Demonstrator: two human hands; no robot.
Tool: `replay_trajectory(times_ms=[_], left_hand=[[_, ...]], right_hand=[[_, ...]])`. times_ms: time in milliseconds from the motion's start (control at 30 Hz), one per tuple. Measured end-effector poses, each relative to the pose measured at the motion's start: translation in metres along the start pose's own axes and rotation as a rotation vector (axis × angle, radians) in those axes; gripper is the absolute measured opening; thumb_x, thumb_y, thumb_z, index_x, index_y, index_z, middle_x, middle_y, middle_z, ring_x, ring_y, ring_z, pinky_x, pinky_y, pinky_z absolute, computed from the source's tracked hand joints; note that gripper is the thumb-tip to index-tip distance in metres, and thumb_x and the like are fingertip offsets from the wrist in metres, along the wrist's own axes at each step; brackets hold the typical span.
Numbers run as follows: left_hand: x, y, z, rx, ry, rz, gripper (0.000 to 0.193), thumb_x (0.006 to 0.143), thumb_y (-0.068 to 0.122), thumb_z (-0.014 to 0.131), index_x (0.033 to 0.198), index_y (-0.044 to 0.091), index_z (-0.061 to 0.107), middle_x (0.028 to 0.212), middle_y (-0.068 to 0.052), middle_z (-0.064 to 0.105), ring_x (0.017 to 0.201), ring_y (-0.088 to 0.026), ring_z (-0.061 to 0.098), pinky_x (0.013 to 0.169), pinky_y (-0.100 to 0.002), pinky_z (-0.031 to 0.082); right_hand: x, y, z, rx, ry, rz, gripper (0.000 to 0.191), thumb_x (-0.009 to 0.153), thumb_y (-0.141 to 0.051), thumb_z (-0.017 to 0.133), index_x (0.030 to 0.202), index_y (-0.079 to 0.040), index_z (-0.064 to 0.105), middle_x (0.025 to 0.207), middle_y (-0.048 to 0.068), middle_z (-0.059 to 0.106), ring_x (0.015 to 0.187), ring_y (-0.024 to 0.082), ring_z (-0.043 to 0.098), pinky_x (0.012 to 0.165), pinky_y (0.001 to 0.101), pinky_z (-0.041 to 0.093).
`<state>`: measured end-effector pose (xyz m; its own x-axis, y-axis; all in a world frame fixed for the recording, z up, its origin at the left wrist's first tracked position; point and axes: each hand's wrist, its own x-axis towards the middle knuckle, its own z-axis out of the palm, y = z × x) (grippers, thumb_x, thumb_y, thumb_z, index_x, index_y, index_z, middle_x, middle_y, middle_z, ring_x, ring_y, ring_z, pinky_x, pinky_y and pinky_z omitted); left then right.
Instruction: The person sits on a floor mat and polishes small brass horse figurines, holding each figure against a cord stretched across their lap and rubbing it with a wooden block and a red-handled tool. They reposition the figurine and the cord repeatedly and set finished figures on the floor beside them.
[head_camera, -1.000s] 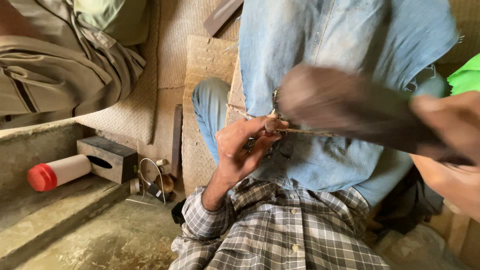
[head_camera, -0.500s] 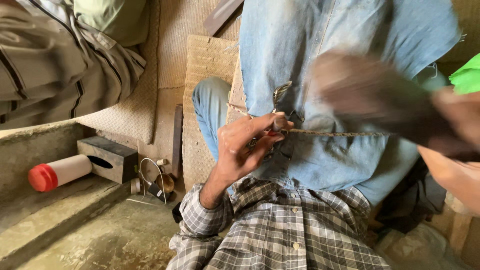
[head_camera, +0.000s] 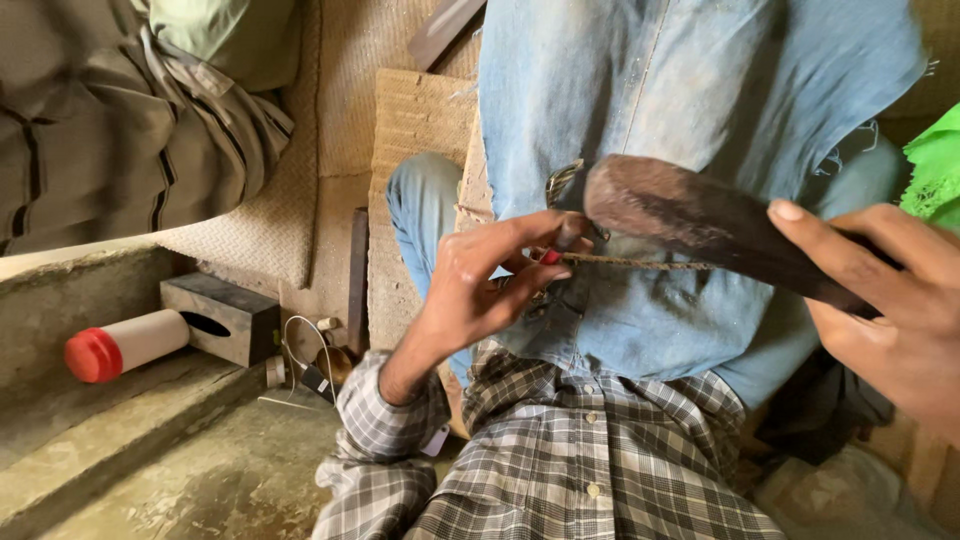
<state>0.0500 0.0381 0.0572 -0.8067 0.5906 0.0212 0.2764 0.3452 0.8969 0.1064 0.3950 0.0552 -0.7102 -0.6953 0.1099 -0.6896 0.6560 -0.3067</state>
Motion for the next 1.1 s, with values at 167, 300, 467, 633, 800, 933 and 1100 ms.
replay_trajectory(times_ms=[167, 300, 467, 633, 800, 933, 1100], left_hand=[[0.008, 0.003, -0.005, 0.083, -0.085, 0.068, 0.046, 0.095, 0.009, 0.080, 0.137, 0.007, 0.062, 0.113, -0.007, 0.078, 0.090, -0.018, 0.079, 0.076, -0.031, 0.061], [0.007, 0.006, -0.005, 0.073, -0.088, 0.078, 0.046, 0.095, 0.010, 0.080, 0.137, 0.007, 0.062, 0.112, -0.007, 0.078, 0.088, -0.018, 0.079, 0.076, -0.031, 0.061], [0.004, 0.008, -0.006, 0.123, -0.079, 0.137, 0.043, 0.093, 0.011, 0.082, 0.133, 0.009, 0.065, 0.104, -0.007, 0.078, 0.082, -0.020, 0.076, 0.073, -0.033, 0.057], [0.000, 0.004, -0.004, 0.054, -0.107, 0.072, 0.044, 0.094, 0.013, 0.080, 0.136, 0.009, 0.065, 0.104, -0.006, 0.079, 0.077, -0.014, 0.076, 0.069, -0.030, 0.060], [0.007, -0.012, -0.006, 0.069, -0.120, 0.121, 0.045, 0.096, 0.017, 0.079, 0.139, 0.013, 0.064, 0.108, -0.003, 0.080, 0.080, -0.012, 0.076, 0.072, -0.030, 0.061], [0.003, -0.013, -0.005, 0.102, -0.140, 0.146, 0.045, 0.096, 0.017, 0.078, 0.139, 0.013, 0.064, 0.113, -0.004, 0.079, 0.084, -0.013, 0.076, 0.073, -0.031, 0.060], [0.007, -0.013, -0.003, 0.129, -0.172, 0.099, 0.047, 0.094, 0.017, 0.079, 0.138, 0.012, 0.065, 0.106, -0.003, 0.080, 0.076, -0.014, 0.073, 0.072, -0.033, 0.058]], right_hand=[[-0.036, -0.014, 0.028, 0.009, 0.130, 0.169, 0.018, 0.063, 0.007, 0.077, 0.081, 0.007, 0.073, 0.135, 0.025, 0.063, 0.090, 0.039, 0.067, 0.067, 0.0442, 0.056], [-0.070, -0.011, 0.050, 0.144, 0.229, 0.110, 0.024, 0.076, 0.010, 0.072, 0.100, 0.012, 0.070, 0.122, 0.021, 0.062, 0.092, 0.032, 0.067, 0.079, 0.0437, 0.058], [-0.063, -0.025, 0.047, -0.021, 0.101, 0.180, 0.042, 0.079, 0.008, 0.074, 0.120, 0.009, 0.068, 0.109, 0.018, 0.067, 0.086, 0.027, 0.068, 0.078, 0.0391, 0.058], [-0.027, -0.051, 0.016, 0.156, 0.037, 0.612, 0.057, 0.081, 0.002, 0.077, 0.138, -0.005, 0.067, 0.100, 0.012, 0.069, 0.077, 0.024, 0.066, 0.074, 0.0359, 0.056], [-0.028, -0.046, 0.021, 0.475, 0.206, 0.820, 0.037, 0.083, 0.000, 0.075, 0.118, 0.000, 0.063, 0.112, 0.016, 0.069, 0.092, 0.029, 0.068, 0.081, 0.0387, 0.055], [-0.047, -0.059, 0.040, 0.737, 0.244, 1.047, 0.017, 0.098, -0.002, 0.074, 0.111, 0.002, 0.063, 0.097, 0.010, 0.066, 0.085, 0.025, 0.064, 0.084, 0.0353, 0.055], [-0.039, -0.055, 0.039, 0.369, 0.030, 0.787, 0.060, 0.080, 0.000, 0.079, 0.139, -0.006, 0.065, 0.098, 0.012, 0.068, 0.078, 0.026, 0.067, 0.073, 0.0390, 0.057]])
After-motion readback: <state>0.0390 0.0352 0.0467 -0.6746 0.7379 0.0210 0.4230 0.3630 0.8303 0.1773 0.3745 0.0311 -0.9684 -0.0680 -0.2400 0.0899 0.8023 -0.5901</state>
